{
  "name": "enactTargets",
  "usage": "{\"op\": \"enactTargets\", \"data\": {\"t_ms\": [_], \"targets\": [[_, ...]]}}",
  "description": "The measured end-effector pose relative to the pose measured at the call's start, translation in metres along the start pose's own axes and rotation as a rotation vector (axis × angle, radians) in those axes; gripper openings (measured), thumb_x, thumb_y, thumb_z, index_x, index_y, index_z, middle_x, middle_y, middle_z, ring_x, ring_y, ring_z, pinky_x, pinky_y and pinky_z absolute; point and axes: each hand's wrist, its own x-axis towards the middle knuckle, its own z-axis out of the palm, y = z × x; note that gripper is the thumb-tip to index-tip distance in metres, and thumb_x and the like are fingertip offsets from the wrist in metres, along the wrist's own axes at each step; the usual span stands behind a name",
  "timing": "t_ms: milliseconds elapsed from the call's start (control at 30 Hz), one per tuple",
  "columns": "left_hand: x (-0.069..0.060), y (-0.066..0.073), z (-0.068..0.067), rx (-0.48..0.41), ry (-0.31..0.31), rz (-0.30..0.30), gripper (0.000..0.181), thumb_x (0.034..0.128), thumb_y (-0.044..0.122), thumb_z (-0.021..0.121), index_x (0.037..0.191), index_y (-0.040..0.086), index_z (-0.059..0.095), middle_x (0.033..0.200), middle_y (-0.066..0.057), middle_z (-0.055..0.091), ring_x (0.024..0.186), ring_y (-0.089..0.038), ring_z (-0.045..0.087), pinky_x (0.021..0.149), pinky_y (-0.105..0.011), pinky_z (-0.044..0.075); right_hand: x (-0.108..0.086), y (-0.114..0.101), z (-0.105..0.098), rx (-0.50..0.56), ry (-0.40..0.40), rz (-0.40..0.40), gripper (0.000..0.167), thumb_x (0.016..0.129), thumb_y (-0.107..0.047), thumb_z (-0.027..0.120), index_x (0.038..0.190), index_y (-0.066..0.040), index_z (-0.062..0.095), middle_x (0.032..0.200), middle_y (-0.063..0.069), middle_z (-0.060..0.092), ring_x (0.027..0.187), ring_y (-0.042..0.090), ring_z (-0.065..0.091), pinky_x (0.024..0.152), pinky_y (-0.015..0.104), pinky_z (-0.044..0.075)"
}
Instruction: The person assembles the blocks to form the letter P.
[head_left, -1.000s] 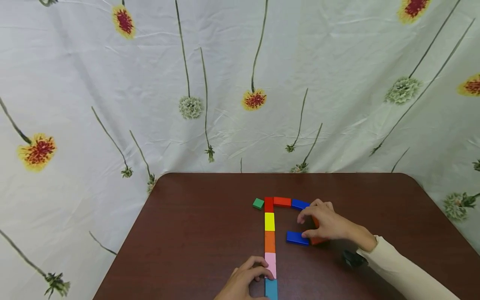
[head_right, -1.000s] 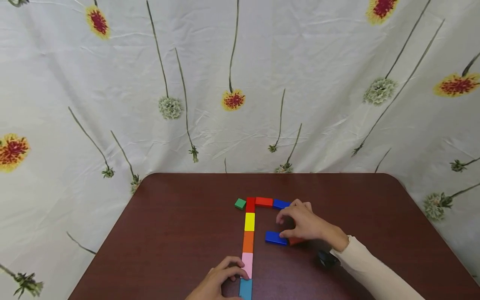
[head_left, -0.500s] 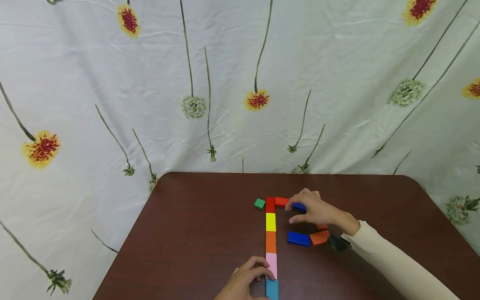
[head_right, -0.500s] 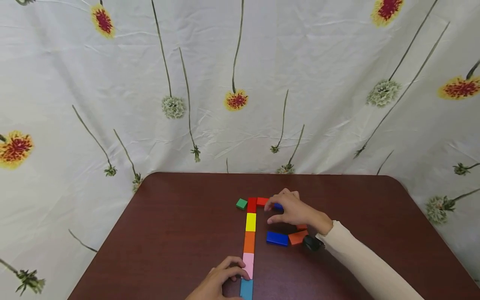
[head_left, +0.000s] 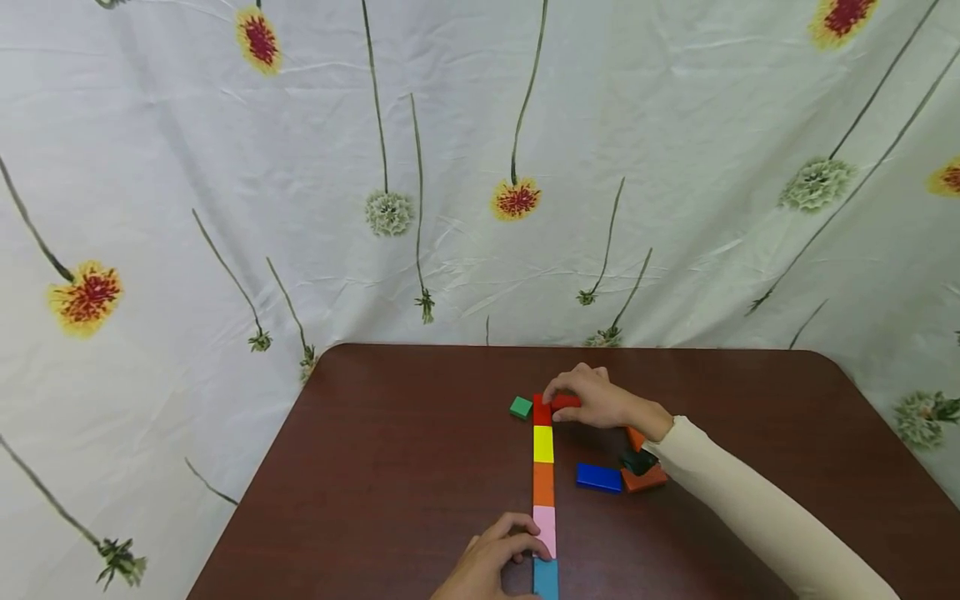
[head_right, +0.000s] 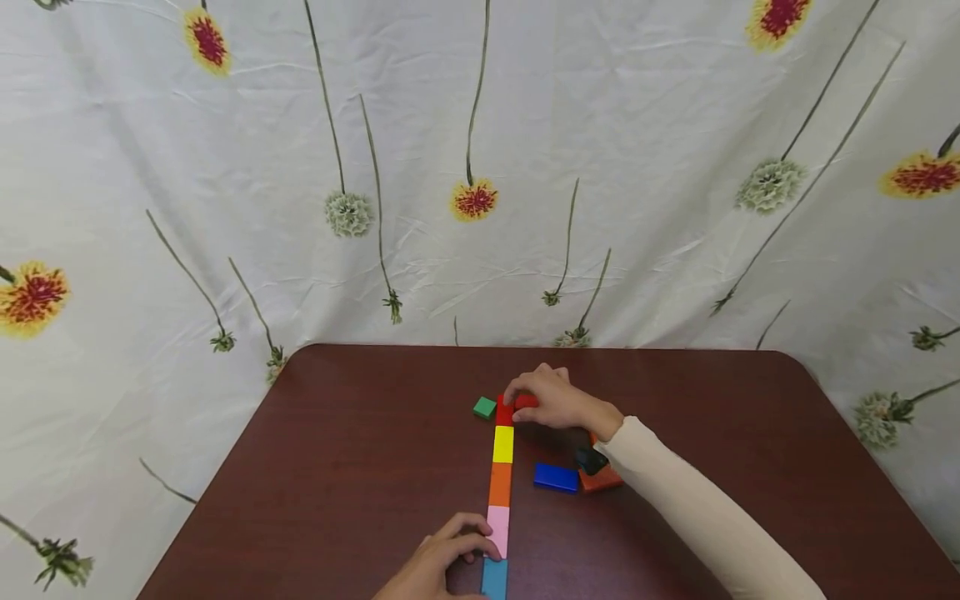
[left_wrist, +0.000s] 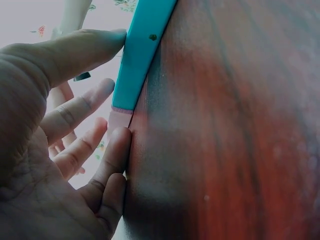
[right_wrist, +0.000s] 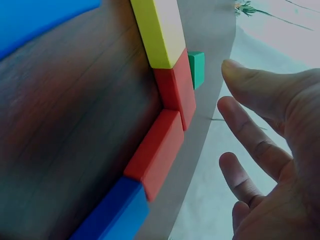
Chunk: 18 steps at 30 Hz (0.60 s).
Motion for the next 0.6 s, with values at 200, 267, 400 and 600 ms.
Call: {"op": "enactTargets", "data": {"t_ms": [200, 267, 400, 600], "targets": [[0.000, 0.002, 0.000, 0.009, -0.005, -0.017, 0.032, 0.0825, 0.031, 0.083, 0.111, 0.024, 0.070, 0.127, 0.008, 0.049, 0.095, 0.004, 0.049, 0.076, -0.032, 0.037, 0.014, -0.002, 0.005, -0.007, -0.001, 0.015, 0.021, 0.092, -0.021, 0.073, 0.113, -0.016, 0.070, 0.117, 0.000, 0.069, 0.111, 0.028, 0.046, 0.083, 0.048, 0.025], [0.000, 0.002, 0.000, 0.015, -0.003, -0.016, 0.032, 0.0824, 0.031, 0.083, 0.111, 0.024, 0.070, 0.127, 0.007, 0.050, 0.095, 0.004, 0.049, 0.076, -0.032, 0.036, 0.019, 0.000, 0.006, -0.020, 0.001, 0.026, 0.020, 0.093, -0.021, 0.071, 0.113, -0.016, 0.070, 0.120, 0.002, 0.068, 0.112, 0.029, 0.046, 0.084, 0.049, 0.026], [0.000, 0.001, 0.000, 0.020, 0.001, -0.016, 0.032, 0.0826, 0.032, 0.083, 0.110, 0.024, 0.070, 0.127, 0.008, 0.049, 0.095, 0.004, 0.049, 0.076, -0.032, 0.035, 0.027, 0.000, 0.009, -0.024, -0.003, 0.049, 0.020, 0.095, -0.019, 0.069, 0.115, -0.017, 0.070, 0.123, 0.003, 0.067, 0.114, 0.030, 0.046, 0.085, 0.050, 0.026], [-0.001, -0.001, 0.001, 0.020, 0.011, 0.027, 0.033, 0.0830, 0.032, 0.082, 0.112, 0.023, 0.070, 0.127, 0.005, 0.050, 0.096, 0.003, 0.050, 0.075, -0.030, 0.035, 0.035, -0.006, 0.012, -0.010, -0.011, 0.045, 0.021, 0.094, -0.015, 0.070, 0.115, -0.017, 0.071, 0.124, 0.003, 0.067, 0.115, 0.030, 0.046, 0.087, 0.051, 0.025]]}}
